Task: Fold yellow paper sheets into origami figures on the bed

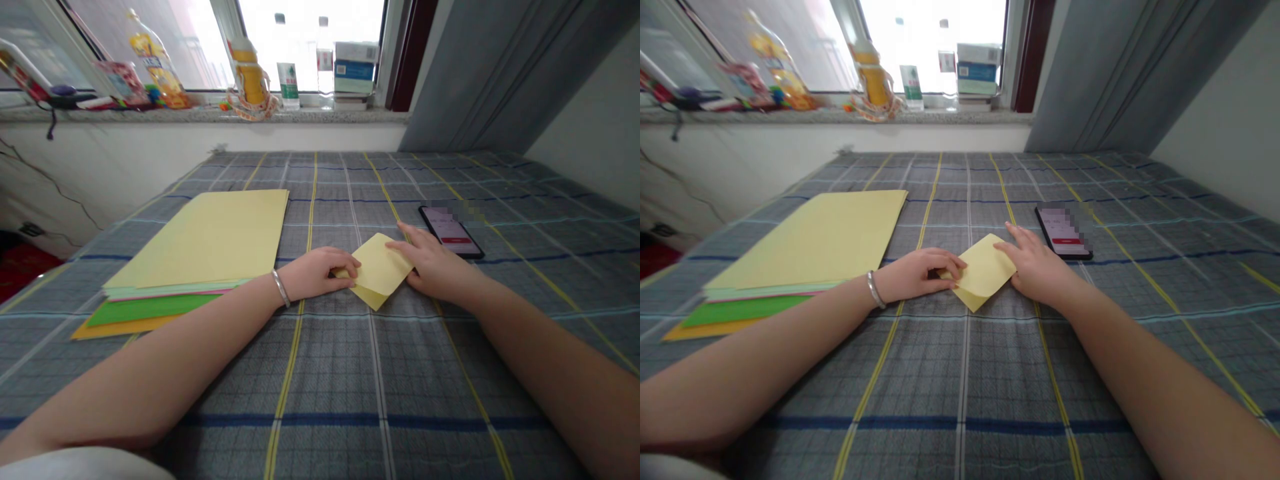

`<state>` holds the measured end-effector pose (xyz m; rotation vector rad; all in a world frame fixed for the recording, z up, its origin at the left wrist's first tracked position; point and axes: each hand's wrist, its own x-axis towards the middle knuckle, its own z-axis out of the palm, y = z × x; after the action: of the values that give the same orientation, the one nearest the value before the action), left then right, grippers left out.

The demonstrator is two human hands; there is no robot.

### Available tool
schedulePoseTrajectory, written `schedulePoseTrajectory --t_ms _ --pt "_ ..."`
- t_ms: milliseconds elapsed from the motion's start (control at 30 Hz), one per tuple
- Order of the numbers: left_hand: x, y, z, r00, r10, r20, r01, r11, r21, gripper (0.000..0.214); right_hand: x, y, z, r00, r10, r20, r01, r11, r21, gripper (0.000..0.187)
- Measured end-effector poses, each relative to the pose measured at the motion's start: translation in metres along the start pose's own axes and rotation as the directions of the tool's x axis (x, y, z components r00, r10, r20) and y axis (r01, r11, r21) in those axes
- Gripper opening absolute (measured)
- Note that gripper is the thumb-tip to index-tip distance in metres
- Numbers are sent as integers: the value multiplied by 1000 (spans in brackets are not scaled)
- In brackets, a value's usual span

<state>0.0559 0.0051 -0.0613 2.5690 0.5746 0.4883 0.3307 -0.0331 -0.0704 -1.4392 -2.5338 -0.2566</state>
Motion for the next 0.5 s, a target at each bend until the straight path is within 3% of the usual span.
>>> schedulePoseTrajectory --t_ms 267,400,500 --pt "1 9 5 975 -183 -129 207 957 204 11 1 -6 -7 996 -50 -79 49 999 -13 73" --pt "2 8 3 910 -339 -239 383 908 171 13 3 -2 -6 993 -16 -115 15 1000 -9 88" --pt "2 3 4 864 -404 -300 442 895 68 19 3 0 -6 985 -3 -172 5 1000 11 103"
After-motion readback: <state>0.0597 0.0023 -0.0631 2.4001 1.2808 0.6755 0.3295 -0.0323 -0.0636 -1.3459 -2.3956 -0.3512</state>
